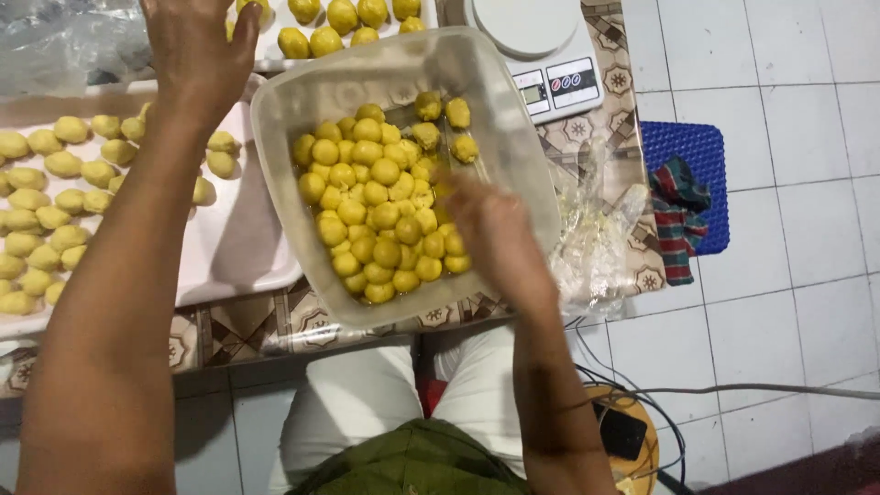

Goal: The person sits at a table and shapes small yellow dough balls by hand. They roll the dough between their palms to form smooth spheres and place them into a clear plastic container filled with liquid. Additional dough balls are visible on a white tray nearby.

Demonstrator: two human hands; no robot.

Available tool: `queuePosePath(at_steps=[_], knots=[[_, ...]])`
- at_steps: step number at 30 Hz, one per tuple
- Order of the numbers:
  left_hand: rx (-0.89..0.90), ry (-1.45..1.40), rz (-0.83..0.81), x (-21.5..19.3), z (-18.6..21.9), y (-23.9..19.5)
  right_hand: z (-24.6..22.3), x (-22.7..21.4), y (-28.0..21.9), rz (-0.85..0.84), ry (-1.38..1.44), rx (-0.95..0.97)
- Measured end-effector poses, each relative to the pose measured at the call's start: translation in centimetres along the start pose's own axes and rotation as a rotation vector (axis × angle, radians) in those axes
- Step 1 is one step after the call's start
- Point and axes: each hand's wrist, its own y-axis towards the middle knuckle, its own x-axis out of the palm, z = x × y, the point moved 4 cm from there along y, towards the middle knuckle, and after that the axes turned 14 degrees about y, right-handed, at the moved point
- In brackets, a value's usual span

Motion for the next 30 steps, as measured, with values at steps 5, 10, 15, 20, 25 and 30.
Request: queuePosePath(at_steps=[5, 10, 15, 20, 25, 30], knots=[[-0.143, -0.392, 0.128, -11.7, 5.9, 0.5, 2.1, -2.7, 4.4, 0.116, -0.069, 0.163], [-0.362, -0.605, 0.139, -16.5, 13.1, -1.9, 8.6, 0.2, 8.5, -0.126, -0.366, 0.158], [-0.277, -0.457, 0.131, -15.2, 17.3, -3.1, 18.2, 3.7, 11.0, -0.028, -0.728, -0.137], [-0.253, -0.356, 0.006, -11.9, 16.6, -3.8, 14.3, 2.8, 11.1, -0.101, -0.653, -0.049], [-0.253, -0.270, -0.017, -12.5, 17.1, -3.8, 13.7, 3.1, 9.8, -0.130, -0.574, -0.008], [-0.236, -0.240, -0.039, -12.1, 17.0, -4.1, 17.2, 3.9, 11.2, -0.148, -0.582, 0.021]])
